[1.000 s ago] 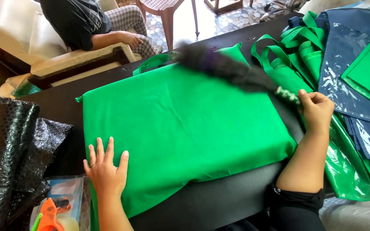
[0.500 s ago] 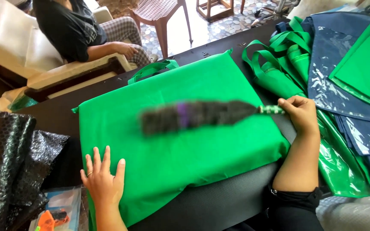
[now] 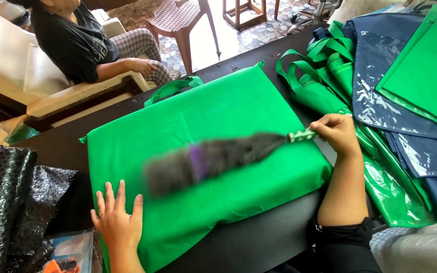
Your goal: Packaging a pillow by dusting it, placing it in a bag, wrapping it in bubble wrap, and taping it shut.
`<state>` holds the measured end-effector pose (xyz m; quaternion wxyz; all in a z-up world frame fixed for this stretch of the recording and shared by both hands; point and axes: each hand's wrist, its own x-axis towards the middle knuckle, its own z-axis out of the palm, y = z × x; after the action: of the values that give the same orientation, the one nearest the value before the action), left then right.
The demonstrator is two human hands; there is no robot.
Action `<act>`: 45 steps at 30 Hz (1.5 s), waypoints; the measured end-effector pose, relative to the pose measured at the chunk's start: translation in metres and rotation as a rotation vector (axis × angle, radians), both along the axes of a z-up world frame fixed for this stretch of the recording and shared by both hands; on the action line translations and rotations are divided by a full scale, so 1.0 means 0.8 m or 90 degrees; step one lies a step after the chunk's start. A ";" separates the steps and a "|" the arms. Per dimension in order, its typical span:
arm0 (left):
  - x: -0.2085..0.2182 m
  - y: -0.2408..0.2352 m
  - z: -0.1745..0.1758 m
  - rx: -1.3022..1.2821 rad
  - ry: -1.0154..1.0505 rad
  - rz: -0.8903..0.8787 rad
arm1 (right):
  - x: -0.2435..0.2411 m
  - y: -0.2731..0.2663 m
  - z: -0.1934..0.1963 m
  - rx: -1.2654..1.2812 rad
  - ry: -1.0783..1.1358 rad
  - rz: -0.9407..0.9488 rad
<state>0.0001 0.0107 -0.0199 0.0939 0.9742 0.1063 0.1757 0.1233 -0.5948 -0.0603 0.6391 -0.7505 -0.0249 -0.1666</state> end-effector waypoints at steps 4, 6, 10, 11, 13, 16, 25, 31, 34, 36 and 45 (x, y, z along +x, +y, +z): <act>0.000 -0.003 0.005 -0.007 0.002 -0.002 | 0.001 0.011 0.011 0.003 0.004 -0.008; 0.000 -0.002 0.003 -0.003 0.001 -0.001 | 0.009 0.011 0.006 -0.015 0.035 -0.201; 0.000 -0.003 0.007 -0.010 0.007 -0.003 | 0.031 -0.011 -0.026 0.038 -0.004 -0.304; 0.000 -0.003 0.006 -0.009 0.006 -0.003 | 0.034 -0.017 -0.033 0.043 0.014 -0.317; 0.000 -0.002 0.005 -0.007 0.006 -0.002 | 0.035 -0.027 -0.042 0.048 0.032 -0.329; 0.001 -0.002 0.004 -0.011 -0.002 -0.004 | 0.028 -0.027 -0.040 -0.242 0.182 -0.308; 0.001 -0.004 0.005 -0.010 -0.035 -0.013 | 0.037 -0.026 -0.057 -0.373 0.268 -0.093; 0.000 -0.006 0.005 -0.028 -0.059 -0.023 | 0.072 -0.039 -0.114 -0.444 0.220 -0.364; -0.001 -0.007 0.004 -0.036 -0.065 -0.025 | 0.073 -0.025 -0.110 -0.385 0.120 -0.495; -0.001 -0.009 0.006 -0.039 -0.076 -0.031 | 0.071 -0.022 -0.110 -0.407 0.090 -0.528; -0.022 0.016 0.026 -0.321 -0.144 -0.079 | -0.025 -0.002 -0.037 -0.274 0.208 -0.232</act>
<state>-0.0172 0.0233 0.0010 0.3553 0.8989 0.0756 0.2448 0.1030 -0.5963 -0.0900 0.4207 -0.8774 0.1781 -0.1463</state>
